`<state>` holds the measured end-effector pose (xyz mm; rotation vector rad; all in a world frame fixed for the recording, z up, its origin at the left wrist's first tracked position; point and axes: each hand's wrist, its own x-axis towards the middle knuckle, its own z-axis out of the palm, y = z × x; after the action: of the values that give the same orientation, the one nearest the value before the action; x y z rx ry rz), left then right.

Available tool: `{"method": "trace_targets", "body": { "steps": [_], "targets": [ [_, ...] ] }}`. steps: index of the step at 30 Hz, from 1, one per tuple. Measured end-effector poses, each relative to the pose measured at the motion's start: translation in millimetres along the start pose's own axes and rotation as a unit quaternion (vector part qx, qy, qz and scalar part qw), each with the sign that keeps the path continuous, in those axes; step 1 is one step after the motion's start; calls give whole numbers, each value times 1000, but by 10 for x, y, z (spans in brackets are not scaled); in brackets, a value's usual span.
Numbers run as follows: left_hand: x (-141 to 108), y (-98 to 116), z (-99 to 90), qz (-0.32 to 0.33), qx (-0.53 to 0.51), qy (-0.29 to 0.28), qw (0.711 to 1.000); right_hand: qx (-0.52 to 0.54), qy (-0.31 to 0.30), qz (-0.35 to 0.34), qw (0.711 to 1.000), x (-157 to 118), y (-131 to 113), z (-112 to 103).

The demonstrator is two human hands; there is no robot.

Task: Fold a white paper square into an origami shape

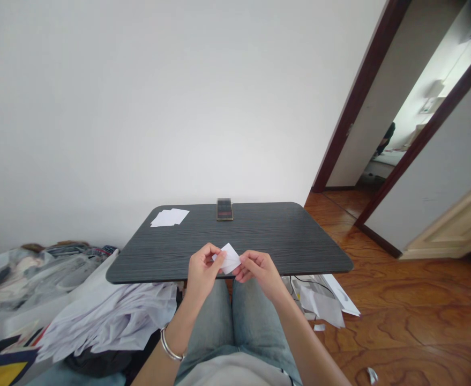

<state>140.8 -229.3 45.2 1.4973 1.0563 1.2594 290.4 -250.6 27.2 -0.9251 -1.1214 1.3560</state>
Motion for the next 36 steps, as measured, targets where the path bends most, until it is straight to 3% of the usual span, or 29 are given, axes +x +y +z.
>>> {"method": "trace_targets", "body": {
  "steps": [28, 36],
  "targets": [
    [-7, 18, 24, 12, 13, -5, 1000, -23, -1, -2, 1000, 2, 16, 18],
    [17, -36, 26, -19, -55, -20, 998, -40, 6, -34, 999, 13, 45, 9]
  ]
}}
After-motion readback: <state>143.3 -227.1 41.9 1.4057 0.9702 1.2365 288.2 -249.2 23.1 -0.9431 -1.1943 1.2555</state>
